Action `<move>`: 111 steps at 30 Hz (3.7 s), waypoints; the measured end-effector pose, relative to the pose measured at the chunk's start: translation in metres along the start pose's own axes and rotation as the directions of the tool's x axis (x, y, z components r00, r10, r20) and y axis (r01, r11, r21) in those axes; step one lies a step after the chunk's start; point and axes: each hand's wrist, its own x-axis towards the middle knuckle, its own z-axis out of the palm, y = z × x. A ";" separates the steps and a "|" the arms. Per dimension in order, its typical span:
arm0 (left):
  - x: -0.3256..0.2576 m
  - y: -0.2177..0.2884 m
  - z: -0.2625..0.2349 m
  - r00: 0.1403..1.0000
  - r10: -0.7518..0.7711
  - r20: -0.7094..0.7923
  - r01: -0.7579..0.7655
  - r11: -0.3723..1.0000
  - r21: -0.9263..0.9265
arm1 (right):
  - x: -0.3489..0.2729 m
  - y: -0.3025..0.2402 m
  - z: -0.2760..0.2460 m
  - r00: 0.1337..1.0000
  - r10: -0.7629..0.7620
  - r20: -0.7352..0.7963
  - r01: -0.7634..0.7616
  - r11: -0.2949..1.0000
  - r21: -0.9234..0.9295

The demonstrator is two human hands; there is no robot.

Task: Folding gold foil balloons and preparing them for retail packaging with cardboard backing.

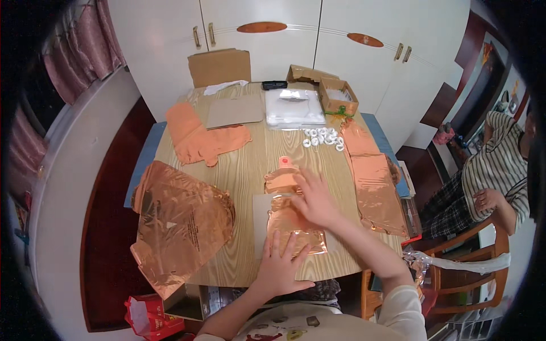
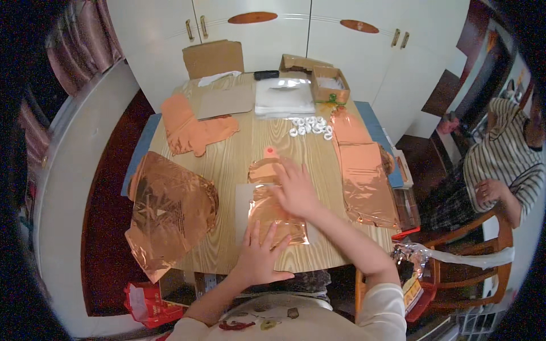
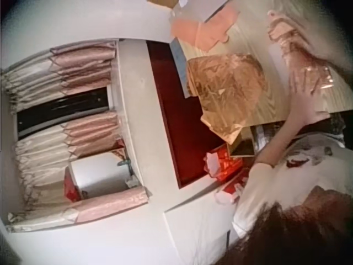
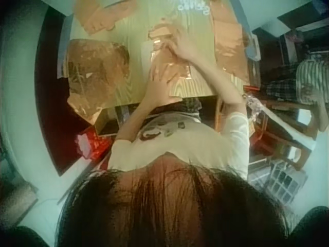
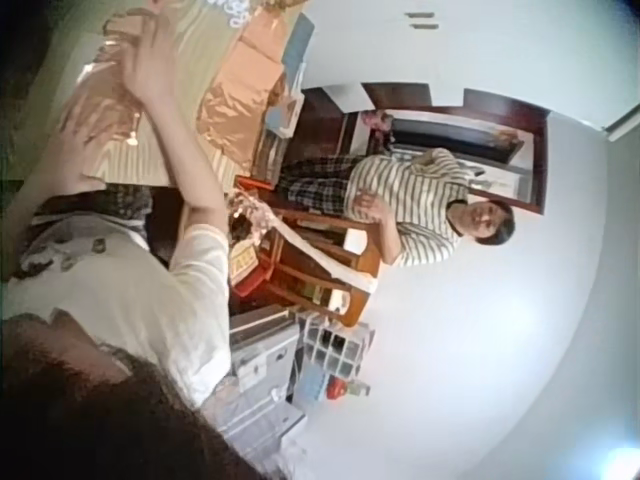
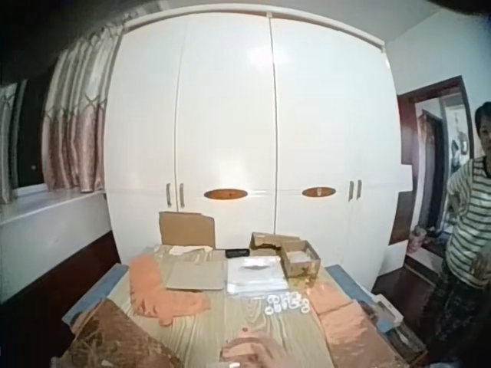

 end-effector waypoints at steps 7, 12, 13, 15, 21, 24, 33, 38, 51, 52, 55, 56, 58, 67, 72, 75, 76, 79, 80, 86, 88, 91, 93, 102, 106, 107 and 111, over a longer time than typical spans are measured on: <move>0.005 0.003 -0.006 0.999 -0.004 0.045 0.004 1.000 -0.001 | -0.074 -0.008 0.012 0.997 -0.009 0.078 0.026 0.977 -0.212; 0.005 0.005 -0.009 0.996 -0.036 0.079 0.036 0.999 0.000 | -0.051 0.019 0.024 0.993 0.091 0.072 -0.065 0.952 -0.299; 0.005 0.005 -0.009 0.995 -0.041 0.090 0.041 0.999 0.000 | -0.042 0.025 0.024 0.988 0.128 0.088 -0.094 0.945 -0.312; 0.005 0.005 -0.008 0.994 -0.042 0.099 0.043 0.999 -0.006 | -0.025 0.038 0.025 0.980 0.184 0.077 -0.146 0.924 -0.353; 0.005 0.004 -0.006 0.999 -0.008 0.047 0.008 1.000 -0.005 | 0.008 0.058 0.018 0.968 0.030 -0.250 -0.138 0.893 -0.428; 0.002 0.006 -0.006 0.999 -0.002 0.047 0.001 1.000 0.021 | 0.005 0.049 0.013 0.977 0.074 -0.200 -0.133 0.945 -0.299; -0.031 0.031 -0.005 0.997 0.016 0.073 -0.019 0.999 0.039 | -0.035 0.035 0.010 0.972 0.135 -0.192 -0.157 0.982 -0.106; -0.035 0.030 -0.006 0.994 0.001 0.112 -0.007 0.999 0.047 | -0.026 0.015 -0.017 0.926 0.375 0.033 -0.377 0.919 0.118; -0.033 0.032 -0.006 0.996 0.004 0.091 -0.007 0.999 0.036 | -0.017 0.074 -0.173 0.676 0.442 -0.589 -0.356 0.897 0.264; -0.034 0.032 -0.005 0.996 -0.001 0.088 -0.002 0.999 0.032 | -0.025 0.065 -0.178 0.694 0.371 -0.618 -0.327 0.926 0.188; -0.033 0.031 -0.005 0.996 -0.002 0.084 0.000 1.000 0.025 | -0.046 0.049 -0.178 0.717 0.058 -0.695 -0.148 0.986 -0.070; -0.033 0.031 -0.005 0.997 -0.002 0.083 0.000 1.000 0.024 | -0.051 0.045 -0.177 0.707 -0.069 -0.704 -0.090 0.978 -0.186; -0.035 0.031 -0.005 0.997 -0.019 0.074 0.018 1.000 0.015 | -0.055 0.030 -0.169 0.634 -0.294 -0.715 0.049 0.939 -0.341; -0.031 0.033 -0.007 0.998 0.009 0.065 -0.012 0.999 0.045 | -0.113 0.019 -0.108 0.838 -0.488 -0.244 0.382 0.844 -0.378; -0.031 0.031 0.000 1.000 0.005 0.017 -0.006 0.999 0.037 | -0.128 0.029 -0.106 0.915 -0.398 -0.071 0.326 0.831 -0.450; -0.030 0.032 0.001 1.000 0.007 -0.009 -0.007 0.998 0.060 | -0.128 0.020 -0.121 0.886 -0.408 -0.219 0.255 0.824 -0.505; -0.029 0.033 -0.002 1.000 0.020 -0.022 -0.018 0.997 0.074 | -0.129 0.016 -0.127 0.863 -0.418 -0.283 0.227 0.823 -0.521; -0.033 0.031 -0.008 0.999 -0.018 -0.047 0.020 0.999 0.044 | -0.139 -0.003 -0.135 0.776 -0.524 -0.352 0.292 0.793 -0.535; -0.036 0.027 -0.009 0.998 -0.045 -0.054 0.046 0.999 0.023 | -0.143 -0.013 -0.143 0.808 -0.531 -0.254 0.394 0.809 -0.437; -0.077 -0.012 -0.026 0.608 -0.573 -0.549 -0.047 0.665 -0.746 | -0.172 -0.056 -0.099 0.565 -0.768 -0.302 0.685 0.641 -0.346; -0.076 -0.003 -0.042 0.779 -0.448 -0.439 0.075 0.761 -0.644 | -0.190 -0.057 -0.073 0.601 -0.762 -0.241 0.699 0.647 -0.304; -0.061 0.003 -0.048 0.964 -0.217 -0.152 0.144 0.911 -0.387 | -0.202 -0.059 -0.051 0.645 -0.761 -0.072 0.730 0.641 -0.237; -0.049 0.008 -0.037 0.994 -0.107 -0.007 0.103 0.969 -0.224 | -0.205 -0.060 -0.046 0.696 -0.717 -0.026 0.705 0.690 -0.162; -0.035 0.012 -0.007 0.998 -0.059 0.017 0.059 0.998 -0.007 | -0.098 -0.007 -0.029 1.000 -0.001 -0.031 0.010 0.957 0.291; -0.030 0.015 -0.012 0.996 -0.077 0.034 0.077 0.997 0.008 | -0.056 0.034 -0.005 0.987 0.160 -0.034 -0.144 0.950 0.278; -0.028 0.016 -0.012 0.995 -0.089 0.045 0.089 0.996 0.005 | -0.051 0.037 -0.005 0.983 0.177 0.048 -0.183 0.944 0.275; -0.016 0.011 -0.006 0.997 -0.071 0.006 0.071 0.997 0.006 | -0.040 0.036 -0.013 0.938 0.235 0.255 -0.302 0.915 0.266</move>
